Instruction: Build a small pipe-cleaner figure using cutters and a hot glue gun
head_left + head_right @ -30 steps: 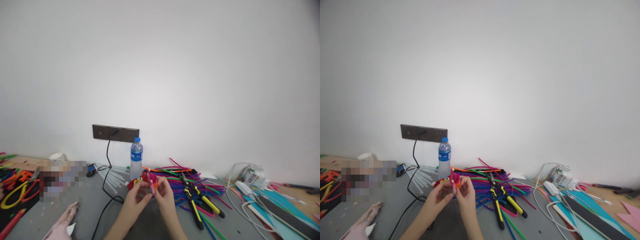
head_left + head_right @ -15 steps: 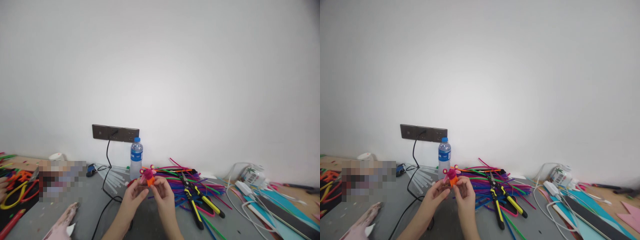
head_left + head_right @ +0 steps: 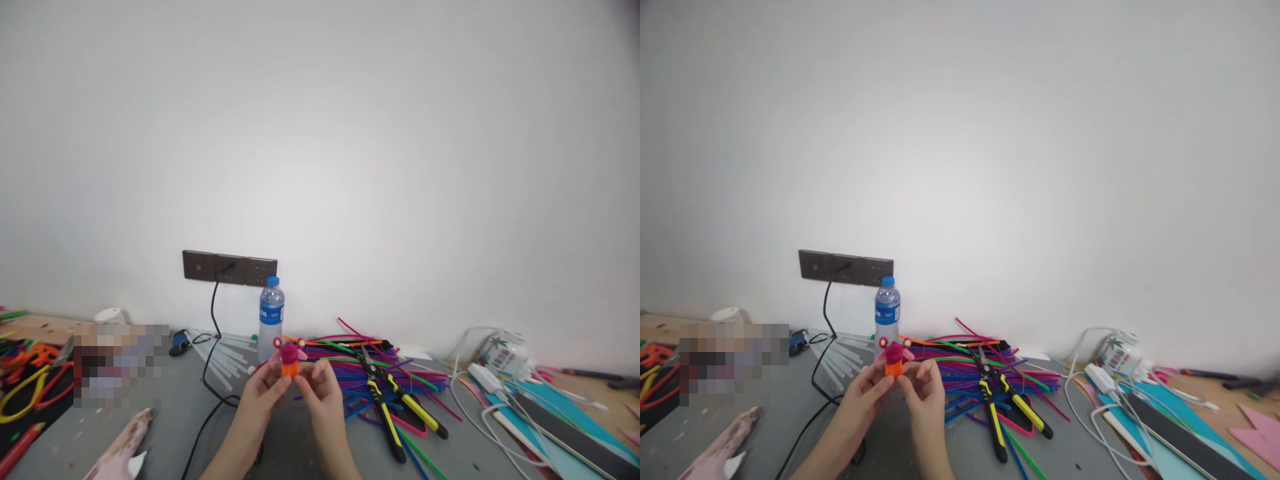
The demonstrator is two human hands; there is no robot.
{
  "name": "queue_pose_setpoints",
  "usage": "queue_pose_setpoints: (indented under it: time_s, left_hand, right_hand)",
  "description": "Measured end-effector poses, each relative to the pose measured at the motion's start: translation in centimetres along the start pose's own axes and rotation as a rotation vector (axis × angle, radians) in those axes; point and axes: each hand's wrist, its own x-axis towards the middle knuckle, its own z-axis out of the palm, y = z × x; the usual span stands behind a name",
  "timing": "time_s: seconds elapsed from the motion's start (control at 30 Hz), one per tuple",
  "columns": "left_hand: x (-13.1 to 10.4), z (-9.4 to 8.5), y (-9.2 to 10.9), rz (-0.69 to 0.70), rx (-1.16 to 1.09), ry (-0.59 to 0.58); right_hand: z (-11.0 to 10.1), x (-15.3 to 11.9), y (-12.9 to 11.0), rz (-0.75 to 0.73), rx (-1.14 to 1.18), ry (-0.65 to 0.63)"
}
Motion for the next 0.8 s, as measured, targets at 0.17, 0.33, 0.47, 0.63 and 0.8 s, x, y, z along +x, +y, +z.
queue_pose_setpoints:
  time_s: [0.17,0.33,0.47,0.63,0.8]
  left_hand:
    - [0.0,0.1,0.1,-0.032,-0.028,0.057]
    - [-0.2,0.2,0.3,-0.060,-0.009,0.030]
    - [-0.2,0.3,0.3,-0.082,-0.017,0.022]
    - [-0.6,0.8,0.6,-0.038,-0.032,0.064]
    - [-0.8,0.9,1.0,-0.132,-0.039,-0.015]
  right_hand:
    - [-0.8,0.3,0.1,0.075,-0.013,0.115]
    - [-1.3,0.9,0.0,0.162,-0.029,0.092]
    - [-1.2,0.9,-0.2,0.191,-0.069,0.062]
    - [-1.2,0.7,-0.5,0.169,-0.115,0.069]
    - [-1.1,0.7,-0.6,0.163,-0.139,0.052]
